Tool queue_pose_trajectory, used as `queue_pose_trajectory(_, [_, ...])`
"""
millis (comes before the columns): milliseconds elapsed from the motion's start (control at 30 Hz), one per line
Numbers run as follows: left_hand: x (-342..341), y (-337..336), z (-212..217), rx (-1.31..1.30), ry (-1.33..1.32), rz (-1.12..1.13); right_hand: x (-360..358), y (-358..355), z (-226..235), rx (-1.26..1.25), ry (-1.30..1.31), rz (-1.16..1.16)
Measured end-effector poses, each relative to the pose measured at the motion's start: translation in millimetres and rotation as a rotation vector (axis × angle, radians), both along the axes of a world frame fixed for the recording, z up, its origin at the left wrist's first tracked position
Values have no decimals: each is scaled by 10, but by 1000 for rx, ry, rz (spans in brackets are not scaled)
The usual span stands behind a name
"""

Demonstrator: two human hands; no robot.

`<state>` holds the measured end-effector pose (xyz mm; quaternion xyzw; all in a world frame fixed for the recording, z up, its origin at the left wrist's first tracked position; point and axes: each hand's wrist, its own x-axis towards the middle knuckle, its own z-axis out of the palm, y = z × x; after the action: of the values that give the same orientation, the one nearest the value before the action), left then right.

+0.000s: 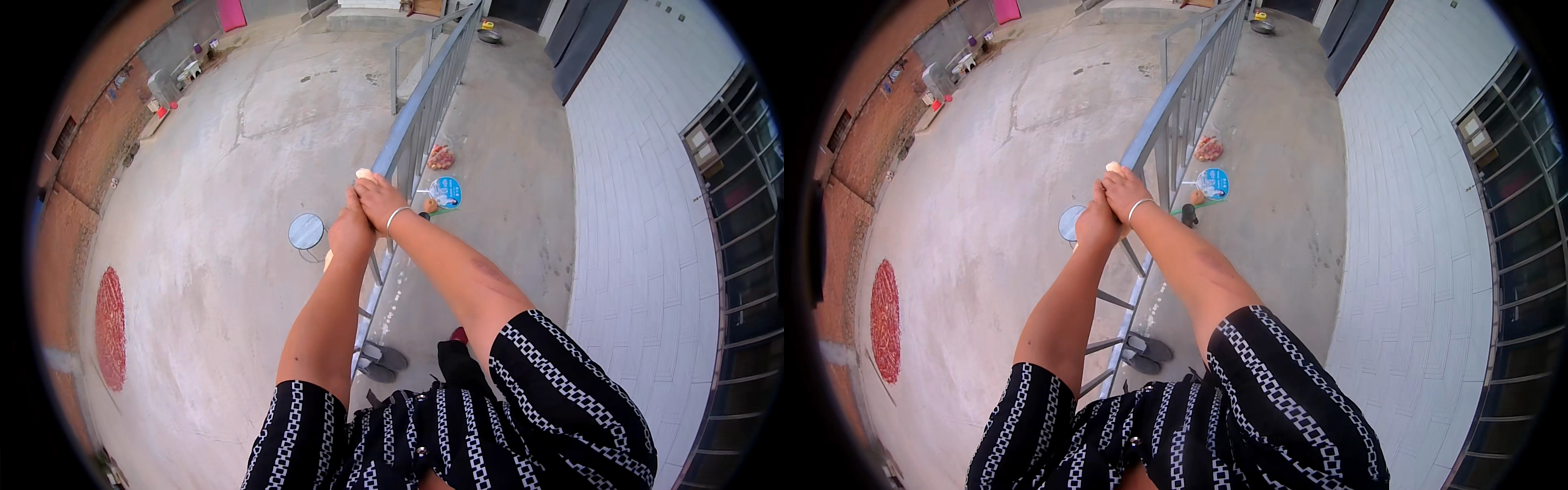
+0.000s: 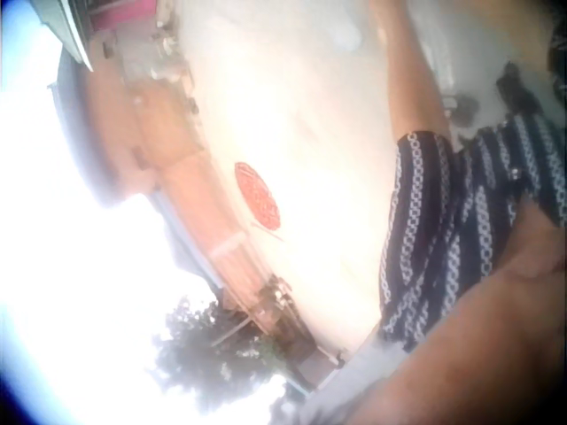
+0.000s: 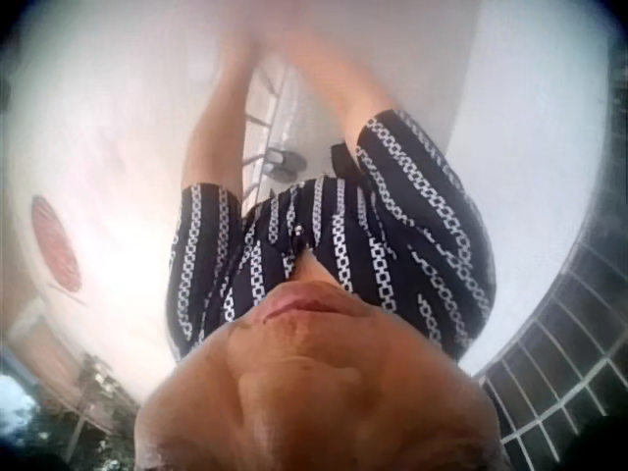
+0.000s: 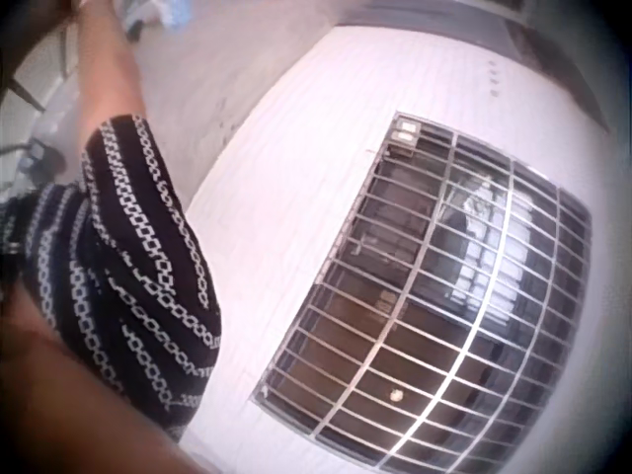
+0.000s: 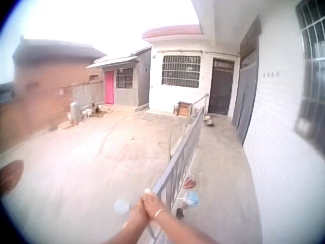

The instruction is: The person scrubs a metal railing with a steel wool pad, then wipes it with a cloth. They dip the cloth into a metal bowl of water and continue wiping the railing and a nearby window frame.

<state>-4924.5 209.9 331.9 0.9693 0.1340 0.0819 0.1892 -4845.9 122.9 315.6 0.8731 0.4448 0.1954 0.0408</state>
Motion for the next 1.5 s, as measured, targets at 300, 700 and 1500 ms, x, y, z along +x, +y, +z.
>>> queue_pose_trajectory(300, [1845,-470,77,33,-8,77,1840,-376,39,-4,124,52])
queue_pose_trajectory(700, [4665,-1079,220,9,-64,50,4694,-981,73,49,89,25])
queue_pose_trajectory(1500, [10404,-2187,88,-91,-105,17,10362,-2173,160,32,106,-3])
